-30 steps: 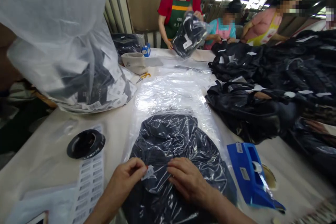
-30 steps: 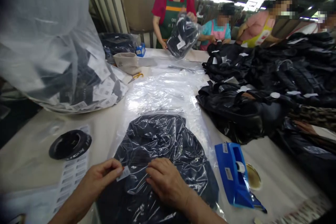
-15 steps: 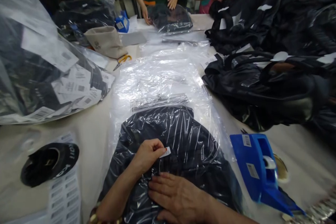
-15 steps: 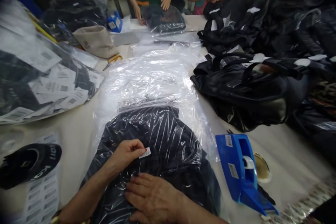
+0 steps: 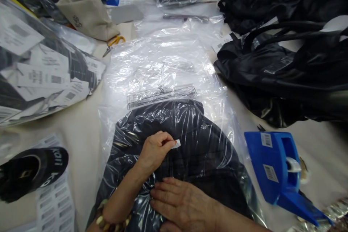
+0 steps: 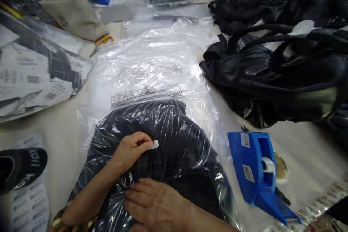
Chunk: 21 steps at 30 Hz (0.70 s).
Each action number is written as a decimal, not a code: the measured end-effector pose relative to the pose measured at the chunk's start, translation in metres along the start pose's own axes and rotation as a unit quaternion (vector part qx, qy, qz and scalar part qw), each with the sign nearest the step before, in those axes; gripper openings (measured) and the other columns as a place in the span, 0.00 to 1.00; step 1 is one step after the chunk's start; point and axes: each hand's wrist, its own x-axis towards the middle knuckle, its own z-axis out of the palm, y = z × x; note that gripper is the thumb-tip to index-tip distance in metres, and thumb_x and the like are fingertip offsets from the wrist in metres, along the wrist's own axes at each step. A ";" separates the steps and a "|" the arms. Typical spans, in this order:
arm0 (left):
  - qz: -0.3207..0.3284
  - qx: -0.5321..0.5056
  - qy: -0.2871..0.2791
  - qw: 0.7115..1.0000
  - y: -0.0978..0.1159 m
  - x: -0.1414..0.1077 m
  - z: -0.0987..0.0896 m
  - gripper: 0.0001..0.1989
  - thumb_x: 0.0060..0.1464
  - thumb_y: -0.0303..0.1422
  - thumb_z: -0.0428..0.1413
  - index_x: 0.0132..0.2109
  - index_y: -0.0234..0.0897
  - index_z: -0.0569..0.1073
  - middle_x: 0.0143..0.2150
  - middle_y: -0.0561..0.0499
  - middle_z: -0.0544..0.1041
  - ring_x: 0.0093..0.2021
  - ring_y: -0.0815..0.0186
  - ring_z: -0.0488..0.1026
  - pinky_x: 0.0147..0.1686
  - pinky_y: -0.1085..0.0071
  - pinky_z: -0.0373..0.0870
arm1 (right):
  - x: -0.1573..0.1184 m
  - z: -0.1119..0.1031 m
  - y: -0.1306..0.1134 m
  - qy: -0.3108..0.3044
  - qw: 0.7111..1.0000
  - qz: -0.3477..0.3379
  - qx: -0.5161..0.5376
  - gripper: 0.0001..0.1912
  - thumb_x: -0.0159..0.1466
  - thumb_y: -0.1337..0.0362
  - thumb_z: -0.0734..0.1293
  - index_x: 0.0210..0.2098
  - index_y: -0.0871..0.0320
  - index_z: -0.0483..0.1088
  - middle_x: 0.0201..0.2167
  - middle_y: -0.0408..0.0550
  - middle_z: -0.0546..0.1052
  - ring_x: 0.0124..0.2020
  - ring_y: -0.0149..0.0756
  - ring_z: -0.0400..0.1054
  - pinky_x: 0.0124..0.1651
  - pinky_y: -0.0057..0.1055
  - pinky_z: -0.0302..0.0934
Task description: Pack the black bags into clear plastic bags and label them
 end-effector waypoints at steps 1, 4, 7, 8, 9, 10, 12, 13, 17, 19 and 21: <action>0.001 0.005 0.002 1.000 0.000 0.001 0.000 0.09 0.47 0.36 0.53 0.23 0.38 0.70 0.24 0.57 0.66 0.26 0.71 0.64 0.31 0.71 0.58 | 0.000 0.000 0.000 0.000 1.000 0.001 0.004 0.25 0.68 0.54 0.54 0.56 0.66 0.60 0.58 0.52 0.66 0.62 0.37 0.53 0.66 0.35 0.43; -0.001 0.013 0.003 1.000 0.000 0.004 0.001 0.08 0.48 0.35 0.54 0.24 0.38 0.71 0.24 0.57 0.67 0.26 0.71 0.64 0.30 0.71 0.58 | -0.001 0.001 0.001 -0.002 1.000 0.003 0.007 0.25 0.68 0.54 0.54 0.56 0.66 0.60 0.58 0.51 0.66 0.62 0.37 0.52 0.66 0.35 0.42; 0.004 0.016 -0.001 1.000 -0.004 0.004 0.002 0.09 0.48 0.36 0.54 0.24 0.39 0.71 0.24 0.58 0.67 0.26 0.72 0.65 0.30 0.71 0.58 | -0.001 0.001 0.000 -0.001 1.000 0.004 0.003 0.25 0.68 0.54 0.53 0.56 0.66 0.60 0.58 0.51 0.66 0.62 0.37 0.53 0.66 0.34 0.41; 0.007 0.019 -0.002 1.000 -0.006 0.004 0.002 0.09 0.49 0.36 0.54 0.25 0.39 0.71 0.24 0.58 0.67 0.26 0.72 0.65 0.30 0.71 0.58 | -0.001 0.001 0.000 -0.001 1.000 0.005 0.002 0.24 0.68 0.54 0.53 0.55 0.66 0.60 0.58 0.51 0.66 0.61 0.37 0.53 0.66 0.34 0.40; 0.010 0.025 0.000 1.000 -0.007 0.004 0.003 0.09 0.49 0.36 0.54 0.25 0.39 0.71 0.24 0.58 0.67 0.27 0.72 0.65 0.30 0.71 0.58 | -0.001 0.001 0.001 -0.001 1.000 0.005 0.001 0.24 0.68 0.54 0.53 0.55 0.66 0.60 0.58 0.51 0.66 0.61 0.37 0.53 0.66 0.34 0.40; 0.012 0.032 0.003 0.999 -0.008 0.004 0.004 0.09 0.49 0.36 0.54 0.25 0.39 0.71 0.24 0.58 0.66 0.26 0.72 0.64 0.30 0.71 0.57 | -0.001 0.000 0.001 -0.002 1.000 0.005 0.000 0.24 0.68 0.54 0.53 0.55 0.65 0.60 0.58 0.51 0.66 0.61 0.37 0.53 0.67 0.34 0.40; 0.015 0.051 0.011 0.999 -0.009 0.003 0.006 0.09 0.50 0.36 0.54 0.26 0.39 0.71 0.25 0.58 0.66 0.26 0.72 0.64 0.30 0.71 0.57 | 0.000 0.000 0.001 -0.004 1.000 0.006 0.000 0.24 0.68 0.54 0.53 0.55 0.66 0.60 0.58 0.51 0.66 0.61 0.37 0.53 0.66 0.34 0.40; 0.017 0.062 0.016 0.998 -0.010 0.003 0.007 0.09 0.51 0.36 0.54 0.26 0.39 0.71 0.25 0.58 0.66 0.26 0.73 0.64 0.30 0.72 0.56 | 0.000 0.000 0.002 -0.005 1.000 0.006 0.001 0.24 0.68 0.54 0.53 0.55 0.66 0.60 0.58 0.51 0.66 0.61 0.37 0.53 0.66 0.34 0.41; 0.031 0.118 0.035 0.992 -0.010 0.001 0.011 0.08 0.53 0.34 0.54 0.27 0.39 0.71 0.25 0.58 0.66 0.27 0.73 0.64 0.30 0.73 0.56 | 0.001 0.001 0.002 -0.002 1.000 0.007 0.009 0.24 0.68 0.54 0.53 0.55 0.66 0.61 0.57 0.51 0.67 0.61 0.37 0.54 0.66 0.34 0.42; 0.037 0.140 0.044 0.988 -0.012 0.001 0.014 0.08 0.53 0.35 0.54 0.27 0.39 0.71 0.26 0.58 0.67 0.27 0.74 0.64 0.30 0.73 0.56 | 0.002 0.001 0.002 0.001 1.000 0.004 0.008 0.24 0.68 0.54 0.53 0.55 0.66 0.61 0.57 0.51 0.67 0.61 0.37 0.54 0.66 0.34 0.43; 0.048 0.163 0.054 0.984 -0.014 0.000 0.016 0.08 0.54 0.35 0.54 0.28 0.39 0.71 0.27 0.58 0.67 0.27 0.73 0.65 0.30 0.74 0.56 | 0.002 0.001 0.002 0.003 1.000 0.003 0.007 0.24 0.68 0.54 0.53 0.54 0.66 0.61 0.56 0.51 0.68 0.60 0.37 0.55 0.66 0.34 0.43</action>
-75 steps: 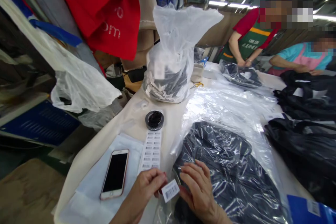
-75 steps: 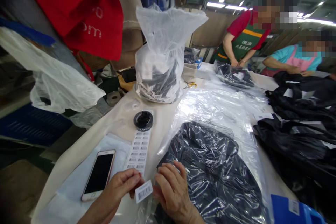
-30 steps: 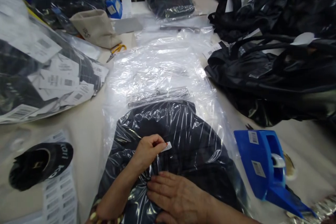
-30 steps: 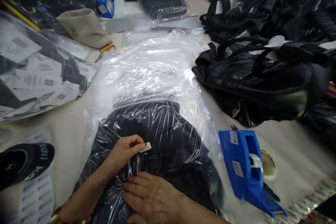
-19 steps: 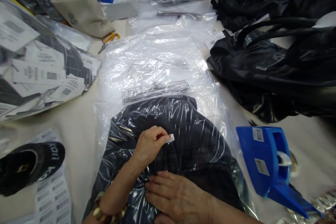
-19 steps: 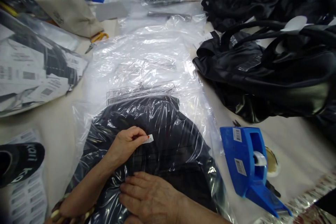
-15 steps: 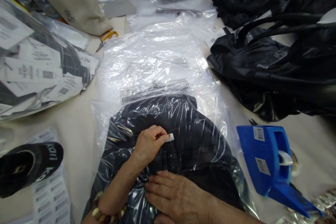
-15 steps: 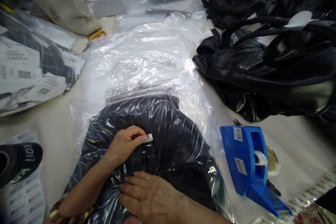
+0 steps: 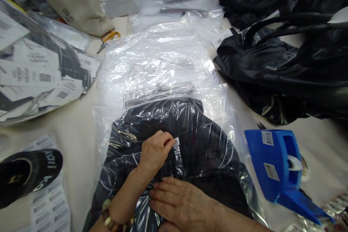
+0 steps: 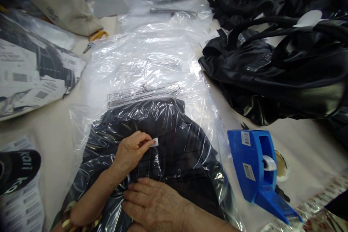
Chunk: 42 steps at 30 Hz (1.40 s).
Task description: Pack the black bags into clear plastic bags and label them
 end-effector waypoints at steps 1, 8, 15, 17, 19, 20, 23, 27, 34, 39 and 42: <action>0.006 0.012 0.006 1.000 -0.001 -0.001 0.001 0.08 0.54 0.35 0.54 0.28 0.39 0.71 0.27 0.58 0.67 0.28 0.73 0.65 0.30 0.74 0.57 | 0.000 0.000 0.000 0.001 1.000 0.001 0.000 0.24 0.68 0.54 0.54 0.54 0.66 0.61 0.56 0.51 0.68 0.60 0.37 0.55 0.66 0.34 0.43; 0.055 0.092 0.046 0.993 -0.002 -0.005 0.008 0.12 0.57 0.37 0.49 0.29 0.38 0.70 0.26 0.55 0.66 0.27 0.71 0.65 0.30 0.73 0.58 | 0.000 0.001 -0.001 0.011 1.000 0.005 0.005 0.23 0.68 0.55 0.54 0.54 0.66 0.62 0.56 0.51 0.68 0.59 0.37 0.56 0.65 0.34 0.44; 0.013 0.066 0.036 0.997 0.002 -0.001 0.005 0.05 0.55 0.34 0.52 0.38 0.37 0.66 0.28 0.54 0.68 0.28 0.68 0.68 0.32 0.71 0.63 | 0.003 0.001 -0.001 0.019 1.000 0.001 0.005 0.23 0.67 0.56 0.54 0.54 0.66 0.62 0.55 0.52 0.68 0.58 0.38 0.57 0.64 0.34 0.46; -0.025 0.056 0.038 0.997 0.004 0.001 0.000 0.15 0.52 0.35 0.57 0.44 0.36 0.63 0.28 0.55 0.70 0.28 0.66 0.70 0.31 0.71 0.65 | 0.002 0.002 -0.001 0.021 1.000 0.000 -0.002 0.23 0.67 0.56 0.54 0.54 0.66 0.62 0.55 0.53 0.69 0.58 0.37 0.58 0.64 0.35 0.46; -0.034 0.113 0.066 0.991 0.005 0.000 -0.006 0.19 0.50 0.38 0.58 0.45 0.35 0.62 0.33 0.51 0.72 0.30 0.64 0.71 0.30 0.70 0.66 | 0.002 0.003 -0.001 0.025 1.000 0.002 -0.007 0.23 0.67 0.56 0.55 0.54 0.66 0.62 0.55 0.53 0.69 0.58 0.37 0.57 0.65 0.35 0.45; -0.013 0.154 0.086 0.984 0.005 -0.003 -0.007 0.16 0.52 0.38 0.56 0.44 0.35 0.64 0.35 0.48 0.72 0.32 0.63 0.71 0.30 0.69 0.67 | 0.002 0.003 -0.001 0.026 1.000 0.002 -0.008 0.23 0.67 0.56 0.55 0.54 0.66 0.62 0.55 0.53 0.69 0.58 0.37 0.57 0.65 0.35 0.45; 0.137 0.222 0.129 0.957 0.000 -0.018 -0.002 0.09 0.58 0.30 0.46 0.43 0.34 0.68 0.40 0.45 0.74 0.40 0.62 0.72 0.39 0.67 0.69 | 0.002 0.003 -0.002 0.028 1.000 -0.002 -0.005 0.22 0.67 0.57 0.55 0.53 0.66 0.62 0.54 0.53 0.69 0.59 0.37 0.57 0.64 0.35 0.46; 0.263 0.258 0.088 0.925 -0.010 -0.039 0.019 0.19 0.58 0.29 0.46 0.56 0.30 0.64 0.58 0.41 0.68 0.59 0.57 0.62 0.56 0.60 0.63 | 0.003 0.004 -0.002 0.020 1.000 -0.008 -0.008 0.21 0.65 0.58 0.57 0.51 0.66 0.64 0.49 0.55 0.72 0.56 0.38 0.60 0.63 0.35 0.48; 0.221 0.297 -0.065 0.927 -0.011 -0.047 0.016 0.30 0.58 0.40 0.47 0.64 0.33 0.50 0.67 0.45 0.49 0.66 0.57 0.47 0.62 0.52 0.54 | 0.004 -0.004 -0.014 -0.008 1.000 0.006 -0.005 0.19 0.65 0.61 0.58 0.52 0.66 0.63 0.52 0.54 0.70 0.56 0.37 0.59 0.62 0.33 0.50; 0.196 0.259 -0.114 0.939 -0.008 -0.056 0.000 0.28 0.60 0.37 0.44 0.65 0.37 0.48 0.67 0.46 0.47 0.67 0.58 0.43 0.63 0.52 0.50 | 0.009 -0.031 -0.027 0.000 0.996 0.087 -0.036 0.11 0.64 0.65 0.59 0.39 0.60 0.71 0.37 0.49 0.77 0.41 0.34 0.70 0.47 0.30 0.64; 0.164 0.216 -0.146 0.951 -0.004 -0.068 -0.004 0.27 0.61 0.38 0.40 0.65 0.37 0.47 0.67 0.46 0.48 0.67 0.59 0.44 0.63 0.50 0.49 | 0.011 -0.039 -0.013 0.124 0.969 0.172 -0.125 0.17 0.66 0.67 0.54 0.49 0.61 0.68 0.47 0.54 0.75 0.49 0.37 0.67 0.53 0.36 0.62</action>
